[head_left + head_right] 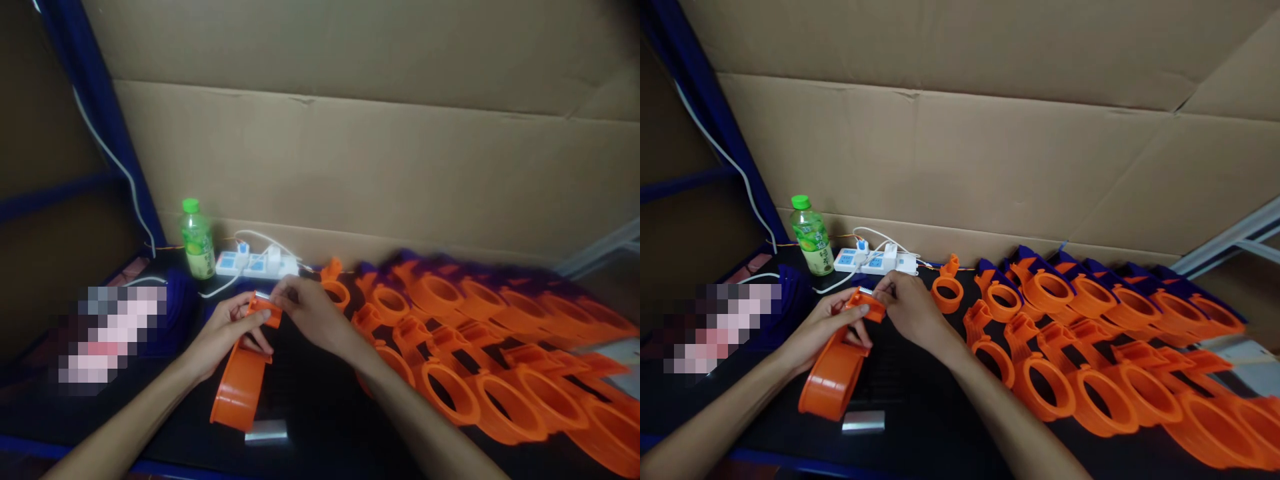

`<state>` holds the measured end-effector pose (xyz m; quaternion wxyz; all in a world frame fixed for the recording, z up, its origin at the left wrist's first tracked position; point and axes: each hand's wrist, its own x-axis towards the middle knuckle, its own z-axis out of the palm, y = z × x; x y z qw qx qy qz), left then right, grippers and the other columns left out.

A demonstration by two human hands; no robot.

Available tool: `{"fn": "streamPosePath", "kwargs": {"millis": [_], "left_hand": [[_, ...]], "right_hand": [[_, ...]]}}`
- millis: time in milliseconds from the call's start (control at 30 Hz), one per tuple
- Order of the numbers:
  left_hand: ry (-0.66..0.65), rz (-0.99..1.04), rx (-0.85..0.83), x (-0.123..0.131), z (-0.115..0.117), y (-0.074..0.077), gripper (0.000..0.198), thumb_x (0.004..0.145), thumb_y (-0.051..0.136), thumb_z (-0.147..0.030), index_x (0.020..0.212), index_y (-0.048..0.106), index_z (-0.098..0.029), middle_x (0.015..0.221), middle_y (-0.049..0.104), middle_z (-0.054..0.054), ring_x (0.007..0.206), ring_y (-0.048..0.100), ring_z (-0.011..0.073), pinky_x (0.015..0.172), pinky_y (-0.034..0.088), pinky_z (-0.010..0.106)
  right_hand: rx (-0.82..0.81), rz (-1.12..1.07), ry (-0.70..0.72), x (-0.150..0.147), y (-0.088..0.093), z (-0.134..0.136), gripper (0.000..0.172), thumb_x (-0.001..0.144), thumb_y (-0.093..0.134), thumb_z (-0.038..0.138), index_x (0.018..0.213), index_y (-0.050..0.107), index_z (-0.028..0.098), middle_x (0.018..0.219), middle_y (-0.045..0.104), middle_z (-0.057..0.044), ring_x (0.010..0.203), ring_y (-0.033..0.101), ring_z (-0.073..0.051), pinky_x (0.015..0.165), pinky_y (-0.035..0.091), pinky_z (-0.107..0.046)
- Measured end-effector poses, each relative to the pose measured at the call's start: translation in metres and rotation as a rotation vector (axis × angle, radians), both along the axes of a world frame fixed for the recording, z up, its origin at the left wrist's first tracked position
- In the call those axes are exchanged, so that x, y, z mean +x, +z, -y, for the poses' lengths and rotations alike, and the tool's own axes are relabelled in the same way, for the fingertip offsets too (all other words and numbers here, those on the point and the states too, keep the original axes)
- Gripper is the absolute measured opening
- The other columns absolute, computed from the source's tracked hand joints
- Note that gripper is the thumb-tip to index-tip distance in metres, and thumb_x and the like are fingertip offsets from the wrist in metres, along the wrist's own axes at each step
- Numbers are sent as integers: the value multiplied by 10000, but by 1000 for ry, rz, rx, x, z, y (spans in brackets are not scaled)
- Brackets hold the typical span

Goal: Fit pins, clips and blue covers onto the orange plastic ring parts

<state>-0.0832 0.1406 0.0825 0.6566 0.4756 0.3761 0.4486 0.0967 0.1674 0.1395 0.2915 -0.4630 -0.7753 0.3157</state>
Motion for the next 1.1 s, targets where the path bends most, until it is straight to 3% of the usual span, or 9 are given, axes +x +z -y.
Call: {"fn": "streamPosePath", "kwargs": {"millis": [100, 200, 267, 367, 467, 700, 867, 967, 1100], "left_hand": [[53, 63, -24, -4, -3, 7, 344, 806, 763, -350, 1049, 632, -145, 603, 710, 48, 519, 705, 215, 538, 574, 279], [189, 211, -49, -11, -5, 15, 331, 800, 763, -325, 1063, 634, -171, 604, 693, 12, 503, 683, 194, 545, 574, 286], [255, 309, -90, -15, -7, 18, 279, 814, 735, -315, 1032, 647, -164, 629, 691, 16, 526, 674, 174, 565, 575, 275], [230, 377, -184, -19, -10, 19, 266, 855, 664, -366, 988, 672, -135, 619, 665, 25, 522, 641, 149, 556, 567, 258], [202, 327, -228, -19, -11, 16, 304, 869, 651, -406, 1003, 685, -135, 580, 630, 7, 479, 606, 134, 535, 563, 259], [189, 273, -188, -16, -11, 12, 357, 854, 652, -449, 904, 705, -99, 534, 613, 21, 464, 597, 144, 510, 537, 256], [223, 264, -231, -15, -12, 9, 366, 842, 664, -444, 986, 683, -108, 549, 601, -1, 452, 583, 132, 482, 510, 239], [248, 294, -261, -13, -12, 9, 341, 852, 659, -439, 1000, 653, -132, 561, 585, -20, 451, 573, 119, 493, 511, 235], [295, 336, -281, -10, -11, 7, 290, 848, 679, -446, 905, 591, -176, 549, 558, -45, 444, 559, 111, 517, 520, 246]], "right_hand": [[35, -121, -34, 0, -11, -5, 222, 974, 510, 302, 847, 634, 168, 843, 664, -21, 779, 592, -133, 728, 440, -255], [56, -203, -74, -2, -30, -2, 321, 1011, 437, 338, 796, 603, 166, 878, 676, -28, 847, 615, -140, 790, 456, -257], [14, -119, -8, -4, -44, 4, 252, 995, 473, 295, 851, 637, 170, 921, 694, -31, 860, 626, -140, 789, 461, -255], [-17, 114, 100, -9, -60, 13, 109, 925, 593, 229, 958, 692, 201, 992, 706, -28, 866, 633, -145, 751, 452, -251], [23, 254, 132, -11, -65, 14, 120, 896, 621, 182, 962, 714, 219, 1040, 698, -24, 916, 640, -147, 758, 450, -245], [46, 336, 66, -3, -66, 6, 132, 880, 659, 213, 986, 731, 242, 1056, 705, -27, 951, 660, -181, 791, 463, -282], [52, 359, 39, 6, -64, 7, 148, 862, 695, 236, 1004, 736, 229, 1041, 721, -48, 954, 664, -205, 815, 465, -315], [69, 302, 13, 18, -50, 4, 122, 878, 679, 236, 985, 734, 216, 1019, 720, -50, 909, 660, -187, 800, 474, -306], [196, 62, -108, 35, -22, 3, 178, 905, 661, 297, 1055, 719, 220, 966, 700, -31, 824, 631, -154, 737, 474, -278]]}}
